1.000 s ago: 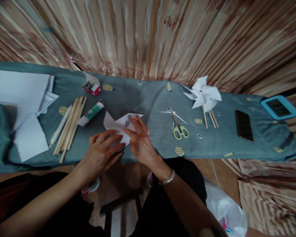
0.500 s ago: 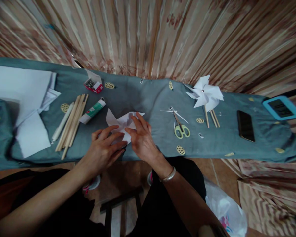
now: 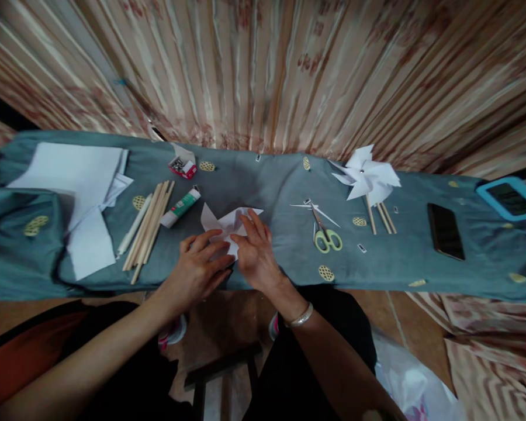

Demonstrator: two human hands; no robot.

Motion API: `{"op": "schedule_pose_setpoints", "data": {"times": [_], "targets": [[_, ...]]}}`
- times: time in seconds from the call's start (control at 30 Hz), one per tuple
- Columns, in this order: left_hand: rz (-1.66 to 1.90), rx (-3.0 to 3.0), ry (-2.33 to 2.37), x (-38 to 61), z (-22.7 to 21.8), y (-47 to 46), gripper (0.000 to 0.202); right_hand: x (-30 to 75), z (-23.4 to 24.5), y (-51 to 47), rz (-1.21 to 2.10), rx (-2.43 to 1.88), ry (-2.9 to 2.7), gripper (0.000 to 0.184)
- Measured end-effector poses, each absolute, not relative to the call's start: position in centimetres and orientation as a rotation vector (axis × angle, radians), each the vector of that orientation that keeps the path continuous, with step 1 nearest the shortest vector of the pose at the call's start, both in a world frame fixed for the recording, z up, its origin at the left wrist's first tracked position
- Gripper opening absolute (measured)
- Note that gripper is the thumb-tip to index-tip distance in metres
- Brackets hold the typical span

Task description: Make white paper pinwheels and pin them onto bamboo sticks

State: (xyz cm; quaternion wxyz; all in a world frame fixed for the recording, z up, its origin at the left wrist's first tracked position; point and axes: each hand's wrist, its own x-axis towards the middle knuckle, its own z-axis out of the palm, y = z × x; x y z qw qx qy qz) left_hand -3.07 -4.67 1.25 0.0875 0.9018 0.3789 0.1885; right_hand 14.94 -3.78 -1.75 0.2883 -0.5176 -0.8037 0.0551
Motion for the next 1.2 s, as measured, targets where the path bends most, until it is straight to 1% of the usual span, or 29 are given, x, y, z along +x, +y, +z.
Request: {"op": "schedule_pose_setpoints", "data": {"times": [0.17, 0.4, 0.7, 0.93, 1.2], "targets": [[0.545, 2.697, 1.138, -3.2, 1.2, -4.7, 0.016, 15.4, -0.7, -3.7, 0.182, -1.424, -2.109, 0.043], [0.534, 2.693, 1.133, -3.3, 1.2, -4.8, 0.015, 14.8, -0.8, -3.5, 0.088, -1.388, -2.245, 0.038], [0.535, 2.654, 1.13, -3.2, 1.1, -4.6, 0.016, 14.2, -1.5, -3.5, 0.116, -1.391, -2.262, 0.034], [0.541, 2.688, 1.122, -3.2, 1.4, -4.6, 0.016, 15.5, -0.9, -3.5, 0.273, -1.418, -2.133, 0.047], [0.511, 2.698, 1.129, -3.0, 1.6, -4.5, 0.016, 15.3, -0.8, -3.4, 0.16, -1.401, -2.237, 0.035]]}}
